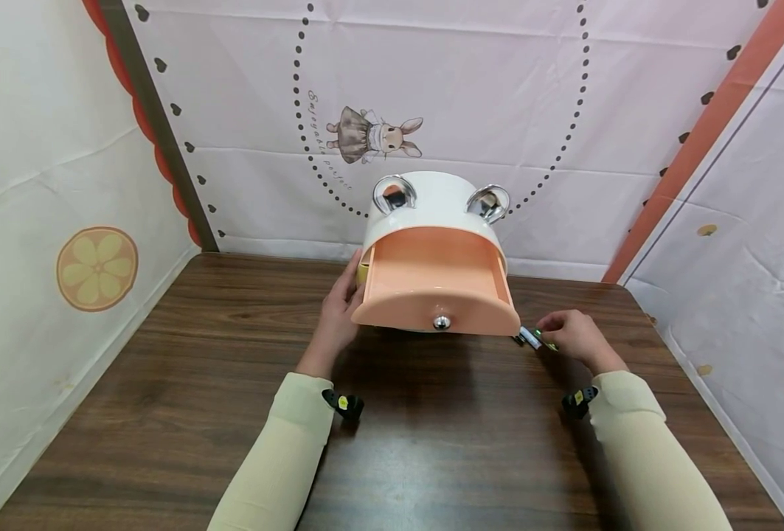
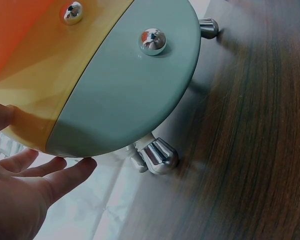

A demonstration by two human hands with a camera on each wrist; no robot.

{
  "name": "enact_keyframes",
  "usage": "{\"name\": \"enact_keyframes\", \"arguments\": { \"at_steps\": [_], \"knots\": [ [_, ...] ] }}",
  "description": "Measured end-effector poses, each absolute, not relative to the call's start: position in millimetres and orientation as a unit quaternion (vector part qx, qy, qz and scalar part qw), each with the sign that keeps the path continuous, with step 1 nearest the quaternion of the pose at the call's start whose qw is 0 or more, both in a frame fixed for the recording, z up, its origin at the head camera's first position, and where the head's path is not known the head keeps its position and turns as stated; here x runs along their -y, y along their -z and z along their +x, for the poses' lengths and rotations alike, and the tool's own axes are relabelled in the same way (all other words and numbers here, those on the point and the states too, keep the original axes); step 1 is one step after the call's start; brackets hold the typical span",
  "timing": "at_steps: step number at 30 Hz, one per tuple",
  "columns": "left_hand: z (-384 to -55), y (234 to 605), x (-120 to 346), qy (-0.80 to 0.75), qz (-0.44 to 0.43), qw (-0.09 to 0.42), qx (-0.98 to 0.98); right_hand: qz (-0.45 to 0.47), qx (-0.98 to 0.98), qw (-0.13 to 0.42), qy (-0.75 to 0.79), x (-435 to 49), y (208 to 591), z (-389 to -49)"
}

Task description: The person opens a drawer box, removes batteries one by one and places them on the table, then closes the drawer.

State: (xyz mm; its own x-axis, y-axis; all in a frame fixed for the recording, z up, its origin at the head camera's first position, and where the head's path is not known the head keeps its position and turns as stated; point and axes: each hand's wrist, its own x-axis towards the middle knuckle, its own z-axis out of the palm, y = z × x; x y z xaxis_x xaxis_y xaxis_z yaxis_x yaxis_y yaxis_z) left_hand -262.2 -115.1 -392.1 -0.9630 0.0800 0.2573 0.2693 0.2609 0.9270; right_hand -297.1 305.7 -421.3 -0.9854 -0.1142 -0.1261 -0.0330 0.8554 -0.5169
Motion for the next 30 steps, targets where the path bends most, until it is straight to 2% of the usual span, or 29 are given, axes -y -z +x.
{"name": "enact_keyframes", "arguments": {
  "at_steps": [7,18,30],
  "knots": [
    [-280.3,413.2,117.0,0.593,-0.1,0.085,0.795,-0.04,-0.967,0.063,0.241,-305.5,426.0,-296.8],
    [-255.1,382.3,113.0,0.592,-0.106,0.077,0.795,-0.015,-0.967,0.064,0.248,-303.0,428.2,-294.5],
    [-262.5,391.3,114.4,0.597,-0.102,0.072,0.793,-0.015,-0.965,0.059,0.255,-303.2,429.8,-292.2]
  ]
}}
